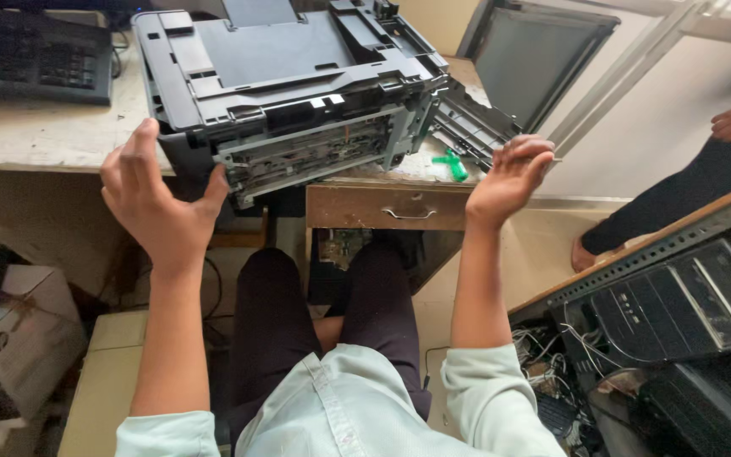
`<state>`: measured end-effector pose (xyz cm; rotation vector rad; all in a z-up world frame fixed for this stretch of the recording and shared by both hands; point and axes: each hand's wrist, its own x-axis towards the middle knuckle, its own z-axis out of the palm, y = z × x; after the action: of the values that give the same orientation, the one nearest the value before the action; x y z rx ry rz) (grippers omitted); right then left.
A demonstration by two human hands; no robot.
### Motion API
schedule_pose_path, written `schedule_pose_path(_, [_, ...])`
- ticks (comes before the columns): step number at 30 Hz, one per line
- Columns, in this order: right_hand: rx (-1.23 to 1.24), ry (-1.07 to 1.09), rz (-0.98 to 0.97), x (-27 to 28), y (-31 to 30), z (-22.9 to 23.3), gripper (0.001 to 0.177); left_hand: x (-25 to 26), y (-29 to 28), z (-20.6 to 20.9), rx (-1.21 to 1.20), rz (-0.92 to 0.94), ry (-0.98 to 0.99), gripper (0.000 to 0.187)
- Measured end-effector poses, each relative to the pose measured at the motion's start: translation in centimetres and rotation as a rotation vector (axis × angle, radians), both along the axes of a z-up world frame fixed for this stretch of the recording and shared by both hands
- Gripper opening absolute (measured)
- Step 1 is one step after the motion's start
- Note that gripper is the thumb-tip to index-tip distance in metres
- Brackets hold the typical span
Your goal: The person uses a screwdriver to remove screws from the side of a disassembled printer. They then reattach a side panel to the printer body, aligning it and pressing it into place.
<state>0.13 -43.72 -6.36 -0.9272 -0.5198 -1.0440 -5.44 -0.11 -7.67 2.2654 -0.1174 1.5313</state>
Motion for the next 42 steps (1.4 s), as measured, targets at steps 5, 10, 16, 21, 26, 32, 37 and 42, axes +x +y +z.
schedule_pose_path(5, [-0.462, 0.193, -0.562, 2.2, -0.2, -4.3, 0.047, -0.1, 0.0, -0.1, -0.009, -0.013, -0.010, 0.075])
schedule_pose_path(10, [-0.586, 0.615, -0.478, 1.8, 0.2, -10.2, 0.023, 0.1, 0.0, 0.0, -0.004, -0.017, -0.038, 0.077])
schedule_pose_path(16, [-0.688, 0.712, -0.347, 4.0, -1.7, -9.2, 0.027, 0.0, 0.1, -0.2, 0.011, 0.003, -0.023, 0.073])
schedule_pose_path(21, [-1.223, 0.568, -0.528, 2.9, -1.7, -6.6, 0.058, 1.2, 0.5, -0.6, 0.006, -0.005, -0.047, 0.079])
schedule_pose_path(26, [-0.999, 0.560, -0.681, 0.8, -2.0, -7.7, 0.025, 0.8, 0.7, -1.1, 0.017, -0.063, -0.072, 0.078])
schedule_pose_path(32, [-0.454, 0.644, -1.069, 4.4, -10.1, -10.6, 0.048, 1.8, 0.9, -1.3, 0.023, -0.106, -0.154, 0.078])
schedule_pose_path(37, [-0.602, 0.852, -0.952, 7.8, -15.7, -14.8, 0.057, 3.4, 2.5, -3.7, 0.011, -0.135, -0.133, 0.083])
schedule_pose_path(42, [-0.575, 0.888, -0.902, 9.8, -17.6, -13.6, 0.058, 4.5, 3.3, -6.5, 0.071, 0.004, -0.111, 0.094])
